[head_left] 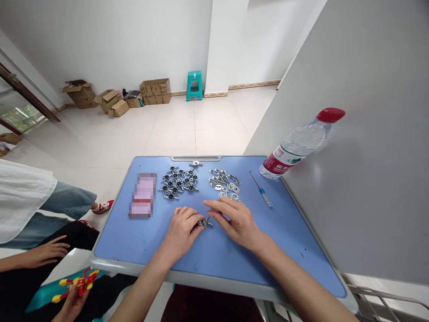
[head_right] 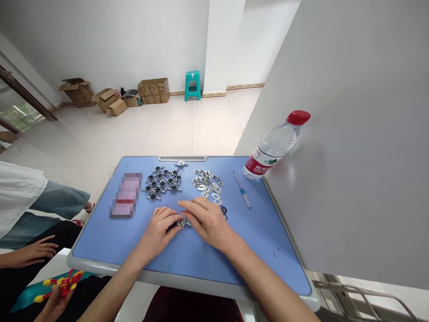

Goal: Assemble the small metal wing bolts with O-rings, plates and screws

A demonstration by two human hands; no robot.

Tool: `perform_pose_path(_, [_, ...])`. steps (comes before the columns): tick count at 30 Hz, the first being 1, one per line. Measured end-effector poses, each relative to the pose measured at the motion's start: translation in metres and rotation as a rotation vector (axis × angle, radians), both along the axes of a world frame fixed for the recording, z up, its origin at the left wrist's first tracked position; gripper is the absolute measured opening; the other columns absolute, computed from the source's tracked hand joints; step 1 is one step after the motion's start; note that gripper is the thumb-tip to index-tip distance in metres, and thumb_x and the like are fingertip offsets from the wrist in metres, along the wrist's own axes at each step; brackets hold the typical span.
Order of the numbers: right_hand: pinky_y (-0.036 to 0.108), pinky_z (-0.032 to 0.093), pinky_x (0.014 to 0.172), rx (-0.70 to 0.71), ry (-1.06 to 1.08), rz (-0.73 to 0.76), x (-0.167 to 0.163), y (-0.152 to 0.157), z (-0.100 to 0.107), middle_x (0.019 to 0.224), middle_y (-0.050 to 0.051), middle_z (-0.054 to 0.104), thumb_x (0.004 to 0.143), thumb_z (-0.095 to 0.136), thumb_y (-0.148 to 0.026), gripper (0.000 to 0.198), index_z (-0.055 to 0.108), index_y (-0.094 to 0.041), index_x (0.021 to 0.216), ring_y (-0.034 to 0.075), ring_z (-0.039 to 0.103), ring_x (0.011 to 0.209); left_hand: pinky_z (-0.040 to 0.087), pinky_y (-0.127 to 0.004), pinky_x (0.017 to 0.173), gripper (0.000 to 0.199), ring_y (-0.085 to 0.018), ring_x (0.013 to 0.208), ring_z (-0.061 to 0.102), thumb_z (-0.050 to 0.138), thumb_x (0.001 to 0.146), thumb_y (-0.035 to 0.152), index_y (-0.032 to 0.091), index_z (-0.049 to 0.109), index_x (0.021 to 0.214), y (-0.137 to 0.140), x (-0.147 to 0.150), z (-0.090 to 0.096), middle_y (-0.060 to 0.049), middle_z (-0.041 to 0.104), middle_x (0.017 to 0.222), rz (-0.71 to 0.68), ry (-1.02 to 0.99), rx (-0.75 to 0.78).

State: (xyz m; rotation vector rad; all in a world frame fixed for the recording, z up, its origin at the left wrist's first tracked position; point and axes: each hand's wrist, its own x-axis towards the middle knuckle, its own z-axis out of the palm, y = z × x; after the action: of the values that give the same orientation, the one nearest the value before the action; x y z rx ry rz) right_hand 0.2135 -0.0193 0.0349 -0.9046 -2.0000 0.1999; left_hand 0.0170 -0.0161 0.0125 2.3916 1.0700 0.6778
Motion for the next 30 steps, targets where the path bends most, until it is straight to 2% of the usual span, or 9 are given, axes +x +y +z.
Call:
perform_pose_path(5, [0.029,0.053,0.071,-0.061,0.036,0.122,-0.0010,-0.0009,0.0041,0.098,0.008,0.068,0.099,0.040,-0.011,0.041,0.047,-0.022,0.138,0.017,0.064,0.086,0.041,-0.037,0.084,0.014,-0.021,0.092,0.058,0.065,0.089,0.013,0.019,0.065,0.101,0.0004,0.0003,0.0007,-0.003,0.066,0.097,0.004,0.007,0.004])
perform_pose_path(10, [0.028,0.051,0.063,0.001,0.051,0.014,-0.0007,0.0017,-0.0010,0.078,0.003,0.066,0.098,0.048,-0.017,0.029,0.058,-0.023,0.124,0.016,0.060,0.068,0.041,-0.037,0.084,0.013,-0.021,0.092,0.058,0.063,0.090,0.014,0.020,0.065,0.102,0.0016,0.0001,0.0000,-0.003,0.067,0.097,0.002,0.004,0.004])
perform_pose_path(12, [0.027,0.051,0.062,0.029,0.028,0.001,-0.0001,0.0021,-0.0018,0.080,0.004,0.066,0.098,0.047,-0.018,0.030,0.057,-0.022,0.127,0.016,0.060,0.068,0.041,-0.038,0.083,0.013,-0.021,0.091,0.058,0.062,0.090,0.014,0.020,0.065,0.101,0.0018,0.0000,-0.0006,-0.003,0.067,0.097,0.003,0.005,0.009])
perform_pose_path(15, [0.029,0.053,0.068,-0.003,0.013,0.084,0.0003,0.0004,0.0016,0.095,0.008,0.069,0.099,0.040,-0.014,0.040,0.048,-0.022,0.138,0.017,0.064,0.080,0.041,-0.037,0.083,0.011,-0.021,0.091,0.058,0.062,0.091,0.015,0.020,0.065,0.100,0.0018,-0.0002,-0.0009,-0.003,0.067,0.096,0.001,0.002,0.018])
perform_pose_path(17, [0.029,0.053,0.070,-0.018,0.029,0.119,0.0000,-0.0011,0.0043,0.099,0.008,0.070,0.099,0.039,-0.012,0.042,0.047,-0.022,0.139,0.017,0.064,0.082,0.041,-0.037,0.083,0.010,-0.020,0.091,0.058,0.061,0.091,0.016,0.020,0.065,0.099,0.0019,-0.0002,-0.0005,-0.003,0.067,0.095,-0.003,-0.007,0.028])
perform_pose_path(22, [0.028,0.051,0.066,0.025,0.039,0.068,-0.0012,-0.0011,0.0052,0.090,0.006,0.071,0.098,0.046,-0.015,0.028,0.058,-0.021,0.123,0.017,0.063,0.073,0.041,-0.037,0.082,0.012,-0.021,0.090,0.058,0.062,0.090,0.015,0.020,0.065,0.101,0.0021,-0.0004,0.0000,-0.003,0.067,0.096,-0.002,-0.001,0.031])
perform_pose_path(30, [0.027,0.050,0.065,0.018,0.023,0.004,-0.0031,0.0008,0.0017,0.082,0.005,0.069,0.100,0.045,-0.021,0.021,0.063,-0.020,0.110,0.016,0.063,0.070,0.042,-0.038,0.083,0.012,-0.021,0.090,0.059,0.056,0.093,0.017,0.021,0.066,0.100,0.0022,0.0002,-0.0008,-0.004,0.068,0.097,0.005,-0.001,0.039])
